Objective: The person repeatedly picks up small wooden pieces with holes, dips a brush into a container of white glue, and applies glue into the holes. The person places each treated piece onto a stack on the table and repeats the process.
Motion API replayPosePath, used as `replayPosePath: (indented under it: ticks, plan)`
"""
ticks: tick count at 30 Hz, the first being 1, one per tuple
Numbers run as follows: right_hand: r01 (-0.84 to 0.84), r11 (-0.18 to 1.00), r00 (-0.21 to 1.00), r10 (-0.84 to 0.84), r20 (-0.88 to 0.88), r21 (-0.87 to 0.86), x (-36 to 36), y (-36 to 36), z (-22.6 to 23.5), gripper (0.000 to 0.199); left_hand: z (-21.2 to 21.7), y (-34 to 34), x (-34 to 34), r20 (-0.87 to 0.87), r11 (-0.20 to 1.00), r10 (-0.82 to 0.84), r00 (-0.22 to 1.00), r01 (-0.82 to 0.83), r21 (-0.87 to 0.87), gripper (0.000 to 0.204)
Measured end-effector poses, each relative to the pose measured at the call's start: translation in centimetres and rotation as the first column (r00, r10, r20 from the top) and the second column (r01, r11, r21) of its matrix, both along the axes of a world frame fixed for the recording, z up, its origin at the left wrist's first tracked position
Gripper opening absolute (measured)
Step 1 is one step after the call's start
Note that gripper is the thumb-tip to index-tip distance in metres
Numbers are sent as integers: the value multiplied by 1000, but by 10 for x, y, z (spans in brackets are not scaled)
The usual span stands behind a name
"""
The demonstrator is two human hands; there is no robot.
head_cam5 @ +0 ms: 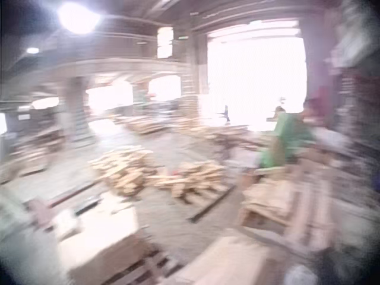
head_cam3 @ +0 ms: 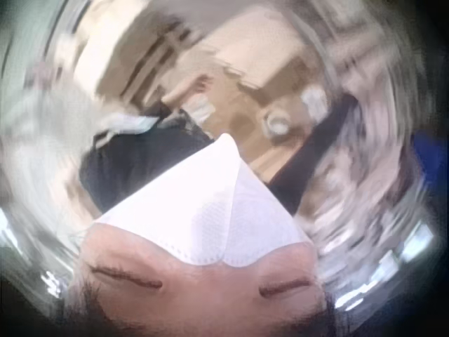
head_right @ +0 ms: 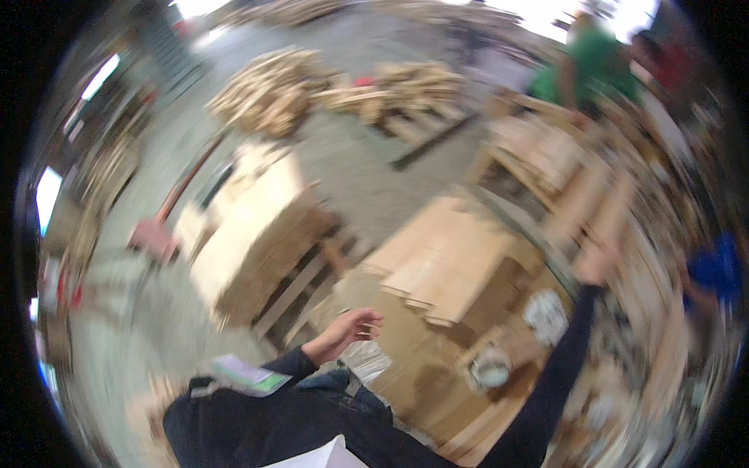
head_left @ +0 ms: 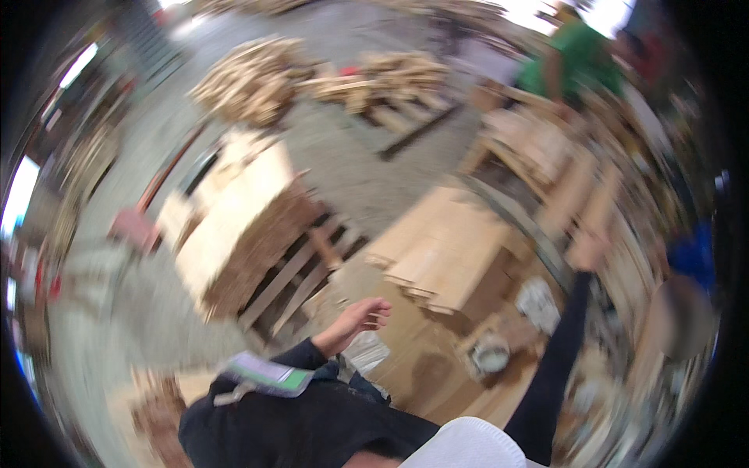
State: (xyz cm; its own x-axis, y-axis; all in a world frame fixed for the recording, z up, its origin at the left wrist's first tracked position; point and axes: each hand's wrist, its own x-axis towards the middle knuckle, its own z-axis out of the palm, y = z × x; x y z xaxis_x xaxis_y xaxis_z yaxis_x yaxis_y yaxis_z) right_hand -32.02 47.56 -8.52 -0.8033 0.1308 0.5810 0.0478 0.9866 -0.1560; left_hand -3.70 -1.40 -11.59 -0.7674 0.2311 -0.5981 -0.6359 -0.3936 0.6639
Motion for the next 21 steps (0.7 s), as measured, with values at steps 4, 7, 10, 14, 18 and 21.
replayPosePath:
  ticks: [4, 7, 10, 14, 18, 21]
  plan:
    - [47, 901, 982, 37, 183, -432, -98, 160, -81, 26, -4, -17, 0, 36, 992, 61, 998, -57, -116, 33]
    - [64, 911, 975, 31, 222, -407, -138, 183, -93, 40, -9, -23, 6, 57, 987, 128, 990, -122, -100, 34]
    - [9, 997, 952, 17, 306, -82, -141, 135, -87, 61, -1, -19, 23, 80, 980, 166, 983, -156, -120, 29]
    - [-115, 993, 989, 114, 98, -3, -22, 56, -56, 63, -6, -29, 16, 27, 990, 123, 992, -121, -69, 23]
    - [-88, 996, 979, 85, 186, 9, 155, -8, -59, 65, 1, -52, 1, -142, 997, 55, 988, -63, -49, 23]
    - [72, 997, 923, -71, 377, 10, 257, -27, -71, 67, 5, -71, 3, -176, 996, 59, 983, -71, -60, 20]
